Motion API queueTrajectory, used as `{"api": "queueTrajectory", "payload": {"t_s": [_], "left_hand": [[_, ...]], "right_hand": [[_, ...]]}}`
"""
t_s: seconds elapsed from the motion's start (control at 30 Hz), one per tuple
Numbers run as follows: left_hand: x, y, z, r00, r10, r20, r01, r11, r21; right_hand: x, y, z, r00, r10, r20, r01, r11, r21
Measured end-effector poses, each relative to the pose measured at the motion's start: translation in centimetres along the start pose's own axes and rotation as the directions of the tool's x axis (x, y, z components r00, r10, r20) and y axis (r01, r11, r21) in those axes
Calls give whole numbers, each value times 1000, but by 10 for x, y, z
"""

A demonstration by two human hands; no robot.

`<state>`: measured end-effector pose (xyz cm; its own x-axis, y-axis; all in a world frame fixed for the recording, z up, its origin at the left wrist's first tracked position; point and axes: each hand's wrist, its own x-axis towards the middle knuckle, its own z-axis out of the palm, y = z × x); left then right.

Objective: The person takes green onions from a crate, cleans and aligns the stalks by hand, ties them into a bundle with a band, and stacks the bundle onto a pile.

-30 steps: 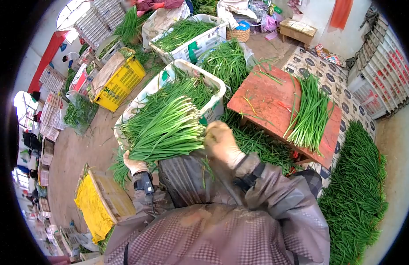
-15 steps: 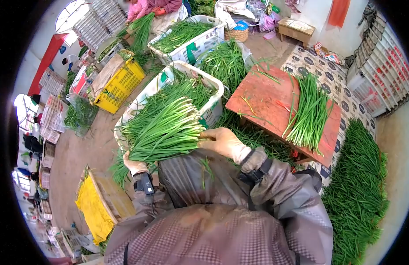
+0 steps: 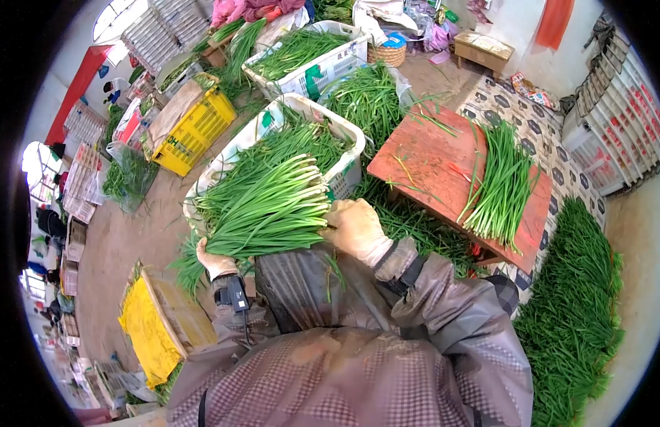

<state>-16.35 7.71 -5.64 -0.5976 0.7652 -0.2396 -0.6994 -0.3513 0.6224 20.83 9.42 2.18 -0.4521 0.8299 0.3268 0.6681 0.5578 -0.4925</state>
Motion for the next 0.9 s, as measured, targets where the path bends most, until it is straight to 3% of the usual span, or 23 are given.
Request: {"api": "queueTrajectory", "payload": {"t_s": [0.13, 0.23, 0.33, 0.43, 0.53, 0.6, 0.67, 0.73, 0.8, 0.83, 0.87, 0.9], "left_hand": [[10, -3, -10, 999, 17, -38, -17, 1000, 6], [1, -1, 0, 996, 14, -88, -15, 1000, -8], [-2, 1, 7, 993, -10, -115, 10, 1000, -7], [7, 0, -2, 993, -55, -103, 56, 998, 3], [20, -3, -21, 996, -59, -66, 59, 998, 3], [26, -5, -30, 998, -32, -59, 31, 999, -11], [17, -1, -23, 994, -78, -70, 77, 997, -23], [18, 1, -24, 993, -104, -63, 102, 994, -30], [28, 3, -41, 993, -106, -41, 105, 994, -27], [32, 2, -46, 996, -85, -26, 84, 996, -13], [30, 3, -44, 995, -92, -30, 91, 996, -13], [25, 3, -38, 994, -102, -34, 101, 995, -12]], "right_hand": [[3, 0, 0, 995, -92, -39, 91, 995, -28], [8, -1, -2, 993, -104, 48, 108, 991, -83], [9, 0, 1, 992, -124, -25, 123, 992, -29], [8, 0, 3, 1000, -4, -25, 13, 916, 400], [1, 6, 2, 999, 16, 46, -36, 877, 479], [-8, 18, 1, 998, 59, -11, -41, 802, 596], [-21, 42, -19, 990, 138, 15, -121, 808, 576], [-46, 87, -33, 929, 363, 66, -346, 794, 500], [-76, 139, -43, 737, 605, 301, -620, 783, -57], [-99, 158, -37, 707, 628, 325, -474, 762, -441], [-116, 168, -31, 675, 659, 332, -237, 620, -748], [-110, 153, -33, 630, 659, 411, -229, 663, -713]]}}
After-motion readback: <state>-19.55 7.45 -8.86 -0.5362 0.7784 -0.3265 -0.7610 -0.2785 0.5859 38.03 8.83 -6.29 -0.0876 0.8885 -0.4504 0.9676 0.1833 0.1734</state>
